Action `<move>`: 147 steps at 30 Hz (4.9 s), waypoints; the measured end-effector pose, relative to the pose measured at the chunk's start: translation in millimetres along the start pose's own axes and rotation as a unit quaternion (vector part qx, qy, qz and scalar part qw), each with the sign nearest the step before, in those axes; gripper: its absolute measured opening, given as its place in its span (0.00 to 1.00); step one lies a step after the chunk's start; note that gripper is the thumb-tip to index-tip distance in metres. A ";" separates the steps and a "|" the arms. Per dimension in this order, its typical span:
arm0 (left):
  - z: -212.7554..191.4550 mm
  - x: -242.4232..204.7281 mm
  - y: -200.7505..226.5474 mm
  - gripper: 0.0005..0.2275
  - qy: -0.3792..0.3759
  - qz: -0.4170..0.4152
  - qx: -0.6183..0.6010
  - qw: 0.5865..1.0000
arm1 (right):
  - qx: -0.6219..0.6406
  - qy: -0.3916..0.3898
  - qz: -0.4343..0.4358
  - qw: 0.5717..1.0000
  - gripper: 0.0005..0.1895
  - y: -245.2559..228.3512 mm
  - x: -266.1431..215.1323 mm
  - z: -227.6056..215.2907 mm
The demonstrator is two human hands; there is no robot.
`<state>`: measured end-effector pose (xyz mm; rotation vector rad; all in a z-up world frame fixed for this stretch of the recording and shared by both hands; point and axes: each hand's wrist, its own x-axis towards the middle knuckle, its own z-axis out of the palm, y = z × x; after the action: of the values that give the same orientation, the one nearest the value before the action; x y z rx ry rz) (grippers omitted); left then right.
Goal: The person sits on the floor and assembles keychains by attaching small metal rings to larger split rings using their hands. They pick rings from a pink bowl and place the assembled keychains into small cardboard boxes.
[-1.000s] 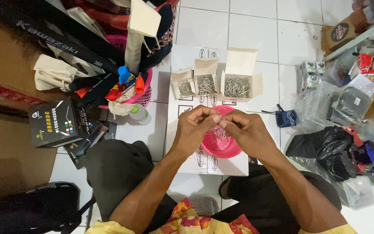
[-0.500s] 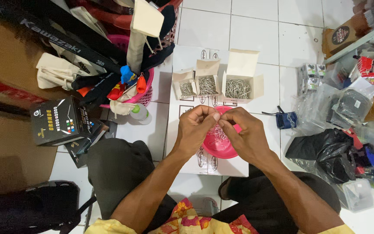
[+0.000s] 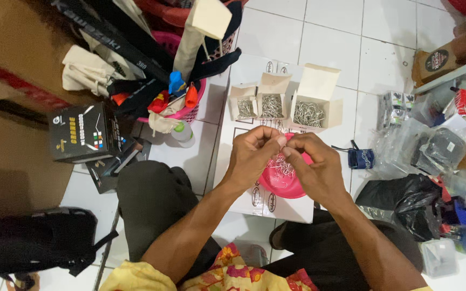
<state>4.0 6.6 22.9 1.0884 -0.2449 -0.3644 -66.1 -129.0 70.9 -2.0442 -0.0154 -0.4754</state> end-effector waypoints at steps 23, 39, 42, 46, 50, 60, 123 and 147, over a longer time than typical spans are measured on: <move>-62.1 19.2 100.4 0.06 0.180 0.144 -0.089 0.969 | -0.578 -0.211 -0.136 0.776 0.09 153.1 105.4 109.8; -63.1 18.5 96.1 0.07 0.181 0.148 -0.086 0.968 | -0.541 -0.171 -0.205 0.798 0.09 186.2 98.1 97.0; -57.9 17.7 103.9 0.07 0.174 0.148 -0.079 0.970 | -0.353 -0.214 -0.078 0.908 0.05 117.9 67.5 40.9; -56.5 14.9 101.9 0.08 0.157 0.110 -0.085 0.978 | -0.387 -0.437 0.141 0.800 0.09 52.7 21.0 17.8; -51.0 15.9 94.5 0.08 0.157 0.101 -0.049 0.981 | -0.471 -0.512 -0.164 0.700 0.07 115.8 -33.4 18.9; -45.4 22.2 81.1 0.06 0.144 0.147 -0.010 0.979 | -0.482 -0.357 -0.329 0.729 0.07 162.0 -50.7 59.1; -9.6 8.4 -27.8 0.02 -0.086 -0.043 0.109 0.989 | -0.054 -0.009 0.062 0.997 0.10 -1.7 -16.6 -26.7; -69.9 17.9 106.0 0.06 0.202 0.199 -0.032 0.958 | -0.200 -0.076 -0.029 0.976 0.02 112.0 24.8 34.8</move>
<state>63.9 100.1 86.8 0.9979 -0.0822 0.2117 -8.7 -160.7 -29.5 -2.4787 -0.0777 -0.3775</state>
